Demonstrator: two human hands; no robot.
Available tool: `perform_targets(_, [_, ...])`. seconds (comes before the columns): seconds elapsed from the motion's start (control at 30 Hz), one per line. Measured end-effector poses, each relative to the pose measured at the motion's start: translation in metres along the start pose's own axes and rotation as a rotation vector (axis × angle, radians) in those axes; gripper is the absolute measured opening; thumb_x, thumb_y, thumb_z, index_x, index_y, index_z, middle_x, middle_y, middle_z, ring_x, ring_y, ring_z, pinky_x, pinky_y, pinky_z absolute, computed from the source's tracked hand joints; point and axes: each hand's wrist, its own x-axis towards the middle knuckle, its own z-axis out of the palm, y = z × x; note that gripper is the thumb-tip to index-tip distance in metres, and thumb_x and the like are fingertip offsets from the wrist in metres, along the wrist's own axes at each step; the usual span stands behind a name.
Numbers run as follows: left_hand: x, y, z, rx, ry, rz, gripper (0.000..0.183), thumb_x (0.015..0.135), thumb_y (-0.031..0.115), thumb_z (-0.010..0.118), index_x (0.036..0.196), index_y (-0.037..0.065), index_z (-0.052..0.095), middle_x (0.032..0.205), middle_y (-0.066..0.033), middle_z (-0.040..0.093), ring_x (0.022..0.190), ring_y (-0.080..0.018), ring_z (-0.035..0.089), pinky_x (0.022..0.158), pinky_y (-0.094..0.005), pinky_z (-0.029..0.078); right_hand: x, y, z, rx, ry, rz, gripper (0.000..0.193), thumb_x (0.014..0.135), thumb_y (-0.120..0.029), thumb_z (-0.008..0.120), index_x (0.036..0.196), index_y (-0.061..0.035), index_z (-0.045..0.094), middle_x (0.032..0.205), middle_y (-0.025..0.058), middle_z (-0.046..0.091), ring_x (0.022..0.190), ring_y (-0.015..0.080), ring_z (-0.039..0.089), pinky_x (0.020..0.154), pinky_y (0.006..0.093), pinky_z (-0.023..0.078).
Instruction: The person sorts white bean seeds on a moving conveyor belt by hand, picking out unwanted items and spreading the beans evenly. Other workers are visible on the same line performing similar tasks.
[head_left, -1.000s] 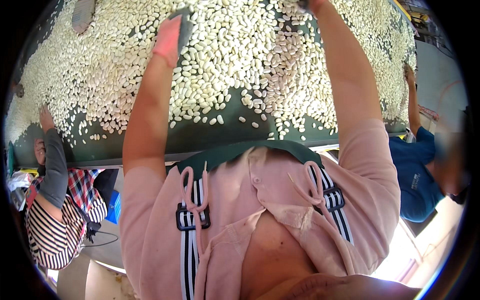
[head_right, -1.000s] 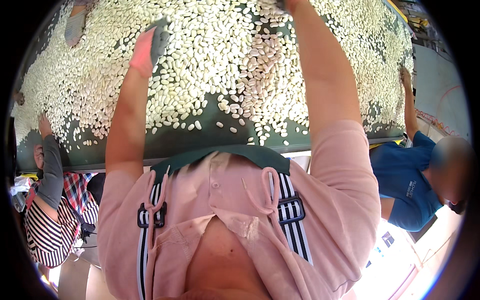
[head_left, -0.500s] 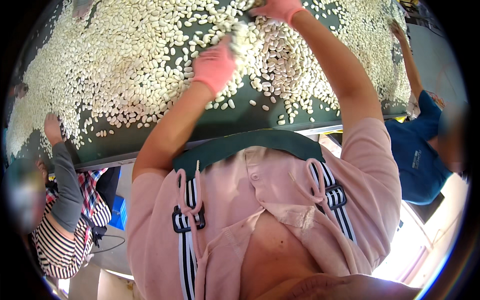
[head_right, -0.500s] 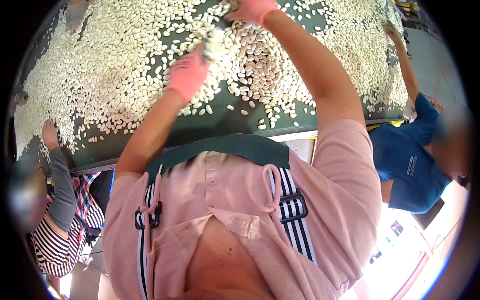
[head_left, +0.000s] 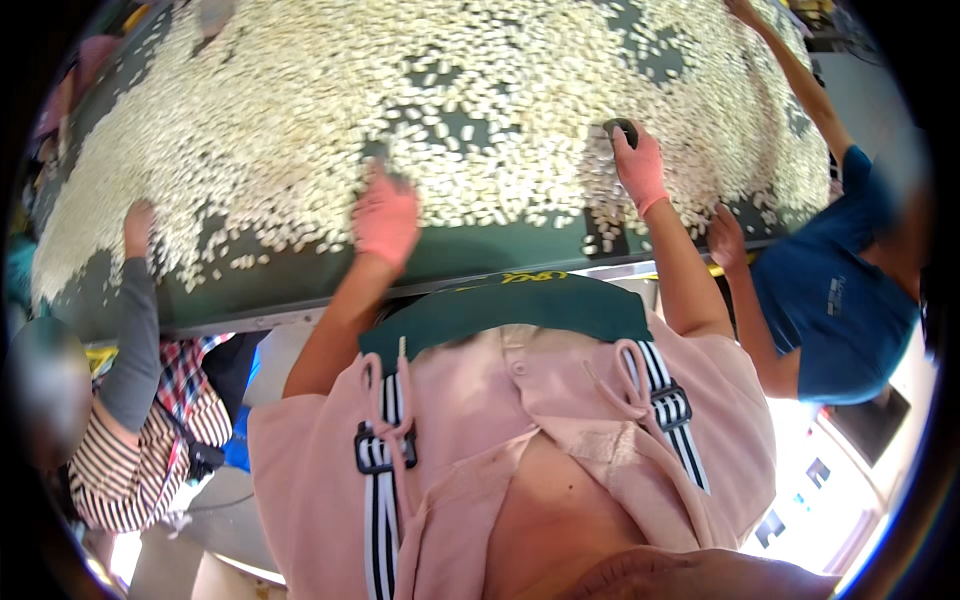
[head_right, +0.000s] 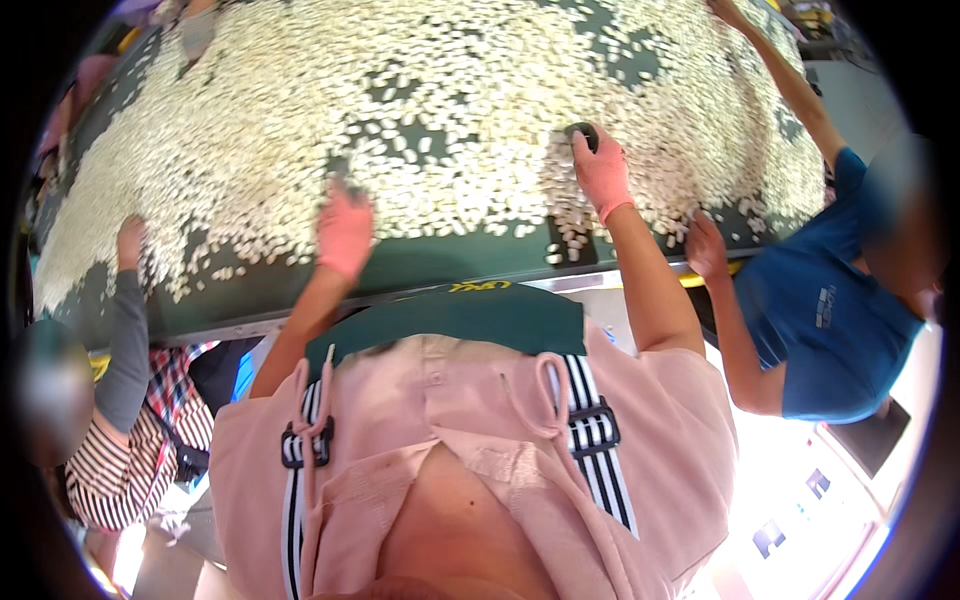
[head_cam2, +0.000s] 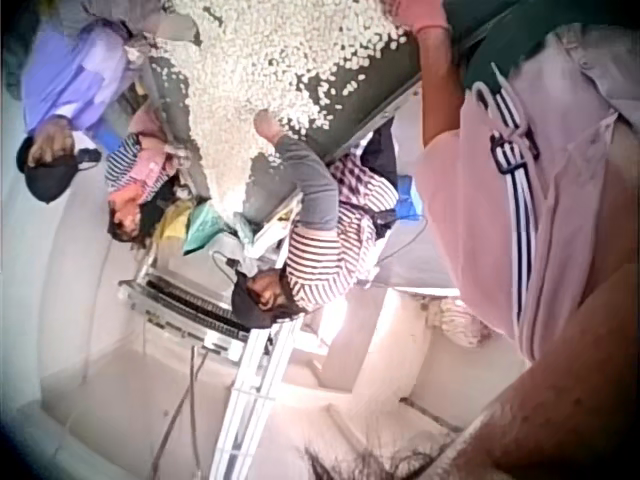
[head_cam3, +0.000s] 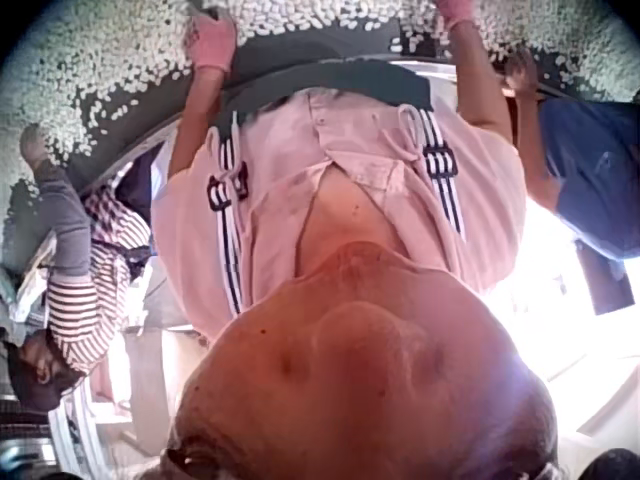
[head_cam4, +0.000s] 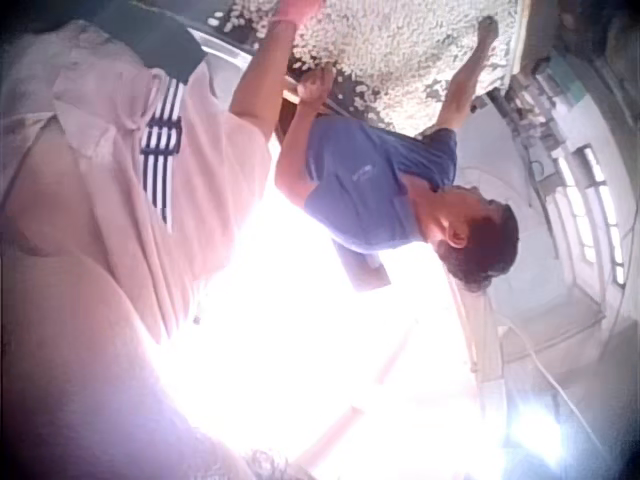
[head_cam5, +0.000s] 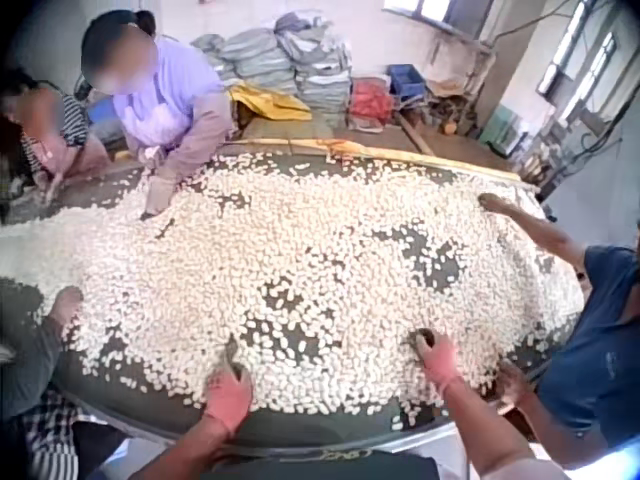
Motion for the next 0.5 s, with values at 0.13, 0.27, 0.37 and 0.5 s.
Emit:
perform_targets(0.13, [-0.008, 0.055, 0.018, 0.009, -0.328, 0.275, 0.049, 0.093, 0.033, 0.05, 0.136, 0.009, 0.049, 0.098, -0.0205, 0.068, 0.092, -0.0391, 0.066, 0.084, -0.047, 0.05, -0.021, -0.055, 0.084, 0.055, -0.445, -0.259, 0.03, 0.093, -0.027, 0.056, 0.108, -0.0022, 0.065, 0.086, 0.0189, 0.067, 0.078, 0.0322, 0.061, 0.076, 0.0394, 0.049])
perform_targets(0.27, [0.031, 0.019, -0.023, -0.156, 0.005, 0.167, 0.042, 0.093, 0.029, 0.049, 0.13, 0.011, 0.055, 0.105, -0.0226, 0.067, 0.097, -0.0388, 0.063, 0.091, -0.0464, 0.048, 0.007, -0.057, 0.084, -0.174, -0.222, -0.123, 0.035, 0.095, -0.037, 0.049, 0.11, -0.0099, 0.066, 0.098, 0.0197, 0.069, 0.094, 0.038, 0.065, 0.083, 0.0438, 0.051])
perform_targets(0.37, [0.07, -0.02, -0.072, -0.303, 0.323, -0.103, 0.041, 0.093, 0.021, 0.048, 0.132, 0.008, 0.052, 0.107, -0.0234, 0.067, 0.098, -0.0395, 0.064, 0.09, -0.0454, 0.049, 0.036, -0.031, 0.073, -0.292, 0.096, -0.081, 0.03, 0.095, -0.036, 0.052, 0.112, -0.0143, 0.065, 0.097, 0.0149, 0.07, 0.09, 0.035, 0.067, 0.08, 0.0418, 0.052])
perform_targets(0.5, [0.082, -0.012, -0.062, -0.254, -0.115, -0.133, 0.044, 0.092, 0.026, 0.049, 0.129, 0.004, 0.053, 0.114, -0.0258, 0.064, 0.107, -0.0407, 0.061, 0.096, -0.0448, 0.047, 0.046, -0.108, 0.098, -0.338, 0.023, -0.135, 0.029, 0.096, -0.039, 0.053, 0.111, -0.0184, 0.067, 0.091, 0.0107, 0.07, 0.083, 0.0257, 0.068, 0.08, 0.0378, 0.051])
